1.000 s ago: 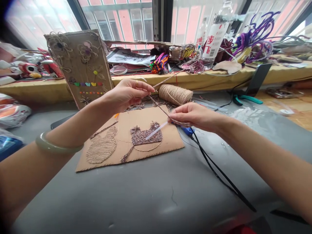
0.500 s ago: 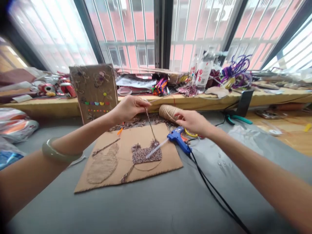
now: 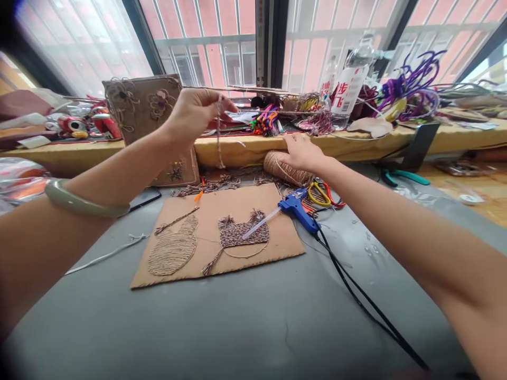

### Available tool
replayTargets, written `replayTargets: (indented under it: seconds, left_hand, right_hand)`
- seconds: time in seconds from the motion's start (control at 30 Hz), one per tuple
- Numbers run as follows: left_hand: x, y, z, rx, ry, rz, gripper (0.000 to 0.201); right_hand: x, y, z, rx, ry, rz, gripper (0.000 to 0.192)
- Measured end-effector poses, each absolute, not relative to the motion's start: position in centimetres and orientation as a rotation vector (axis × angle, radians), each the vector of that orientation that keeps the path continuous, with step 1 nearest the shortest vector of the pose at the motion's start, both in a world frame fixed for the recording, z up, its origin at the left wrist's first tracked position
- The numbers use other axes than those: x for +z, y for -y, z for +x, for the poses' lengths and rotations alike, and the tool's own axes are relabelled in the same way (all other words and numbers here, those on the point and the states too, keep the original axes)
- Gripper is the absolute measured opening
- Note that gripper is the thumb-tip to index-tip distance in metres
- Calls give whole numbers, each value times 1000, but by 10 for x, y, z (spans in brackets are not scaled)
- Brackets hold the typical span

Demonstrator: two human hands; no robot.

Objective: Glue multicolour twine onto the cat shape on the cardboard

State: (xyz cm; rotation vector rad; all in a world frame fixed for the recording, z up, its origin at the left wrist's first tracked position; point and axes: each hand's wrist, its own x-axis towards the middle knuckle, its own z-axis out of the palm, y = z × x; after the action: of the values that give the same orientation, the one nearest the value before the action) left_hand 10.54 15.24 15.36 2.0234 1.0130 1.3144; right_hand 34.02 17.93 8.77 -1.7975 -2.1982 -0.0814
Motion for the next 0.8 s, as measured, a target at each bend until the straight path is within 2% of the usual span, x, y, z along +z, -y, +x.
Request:
replayTargets:
  seconds: [0.13,0.4,0.47,0.63,0.8]
  left_hand:
    - [166,-157,98,1367,-999,1960,18]
    - [178,-181,83,1495,-961,1897,13]
    - [174,-185,83,1455,-967,1896,11]
    - [164,-182,88,1337,-950,1912,25]
    - [158,-175,90,1151,-919,1971,22]
  right_hand:
    - [80,-190,353,-174,2179,-1991,54]
    - [81,-193,353,-184,2135,-1968,36]
    - [86,-198,356,-135,2053,-1940,34]
    - [100,-222,360,91,1717,-1869,35]
    - [106,-246,365,313,1469,-1770,34]
